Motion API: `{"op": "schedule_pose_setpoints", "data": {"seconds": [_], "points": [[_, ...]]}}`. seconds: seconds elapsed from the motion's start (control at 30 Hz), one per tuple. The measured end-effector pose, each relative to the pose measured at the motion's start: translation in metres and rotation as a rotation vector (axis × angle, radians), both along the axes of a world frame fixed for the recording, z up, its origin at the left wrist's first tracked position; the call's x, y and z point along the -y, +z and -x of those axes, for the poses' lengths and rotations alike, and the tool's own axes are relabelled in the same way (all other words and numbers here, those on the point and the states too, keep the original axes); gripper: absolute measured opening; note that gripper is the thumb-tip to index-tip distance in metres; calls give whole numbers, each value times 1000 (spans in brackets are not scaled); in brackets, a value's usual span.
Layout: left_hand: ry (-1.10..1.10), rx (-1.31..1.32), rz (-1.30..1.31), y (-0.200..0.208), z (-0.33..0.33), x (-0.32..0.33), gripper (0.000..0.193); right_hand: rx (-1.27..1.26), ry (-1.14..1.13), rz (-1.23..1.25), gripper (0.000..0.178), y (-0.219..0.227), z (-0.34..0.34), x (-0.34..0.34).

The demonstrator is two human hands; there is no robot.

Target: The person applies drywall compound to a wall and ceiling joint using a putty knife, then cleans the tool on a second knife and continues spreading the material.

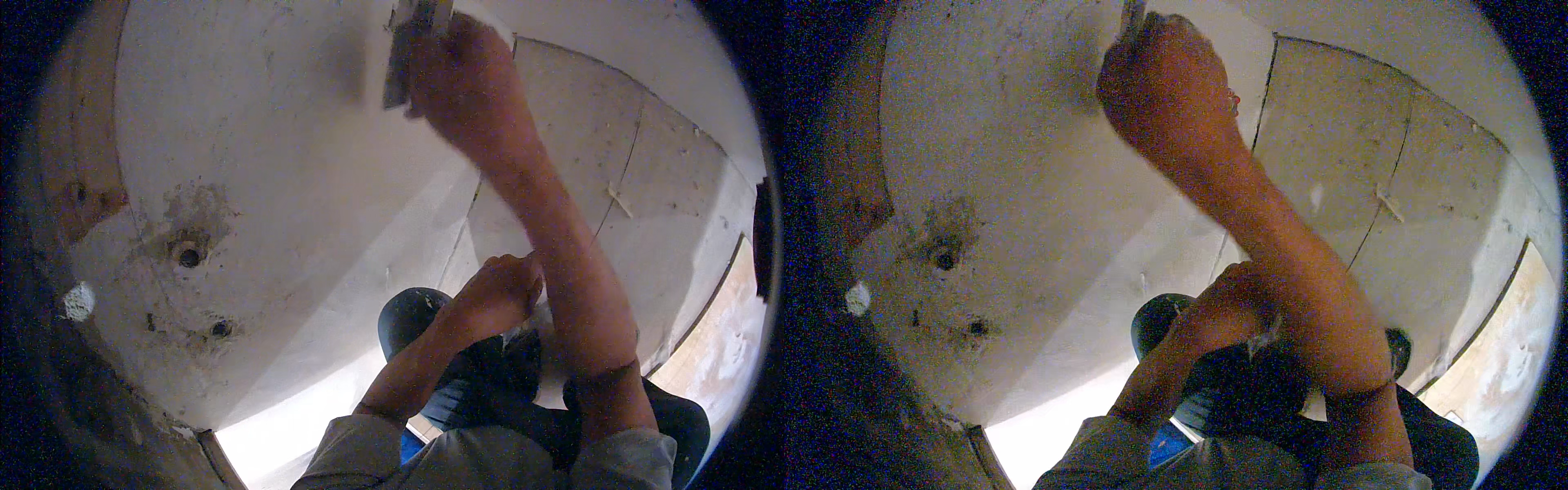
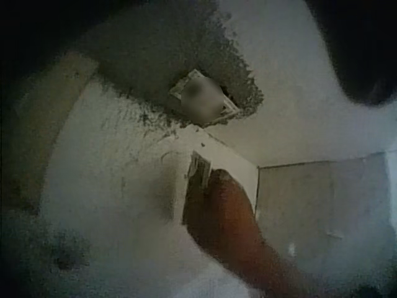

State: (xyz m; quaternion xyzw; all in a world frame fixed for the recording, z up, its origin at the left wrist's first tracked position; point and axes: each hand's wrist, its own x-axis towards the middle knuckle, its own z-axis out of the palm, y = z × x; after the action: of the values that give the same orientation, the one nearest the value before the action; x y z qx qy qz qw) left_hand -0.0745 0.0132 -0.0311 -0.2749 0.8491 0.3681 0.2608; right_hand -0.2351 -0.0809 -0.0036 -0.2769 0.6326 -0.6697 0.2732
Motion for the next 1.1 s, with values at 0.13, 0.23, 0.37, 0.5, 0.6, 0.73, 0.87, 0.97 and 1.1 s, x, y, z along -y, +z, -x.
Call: {"op": "schedule_pose_setpoints", "data": {"seconds": [0.13,0.23,0.37,0.5,0.6,0.73,0.87,0.97,1.1], "points": [[-77,81,55,-2,0,4,22,-691,277,-281,18,10,37,14],[4,10,26,-8,-1,2,21,-1099,301,-261,17,9,48,19],[-34,-58,-1,-13,-11,-1,23,-840,-20,-130,23,10,9,45],[217,-237,-283,-6,-12,0,25,-515,-190,125,26,25,-43,24],[204,-239,-151,10,-8,-2,25,-244,-154,109,26,13,-26,6],[-49,94,-23,1,0,3,27,420,144,-254,23,51,37,-12],[-77,51,-7,-10,-6,1,25,-1093,217,-303,23,-3,43,24],[-58,10,17,-5,-6,1,22,-1254,359,-445,23,11,49,26],[-48,-4,3,-6,-7,1,21,-863,226,-274,13,37,37,34]]}}
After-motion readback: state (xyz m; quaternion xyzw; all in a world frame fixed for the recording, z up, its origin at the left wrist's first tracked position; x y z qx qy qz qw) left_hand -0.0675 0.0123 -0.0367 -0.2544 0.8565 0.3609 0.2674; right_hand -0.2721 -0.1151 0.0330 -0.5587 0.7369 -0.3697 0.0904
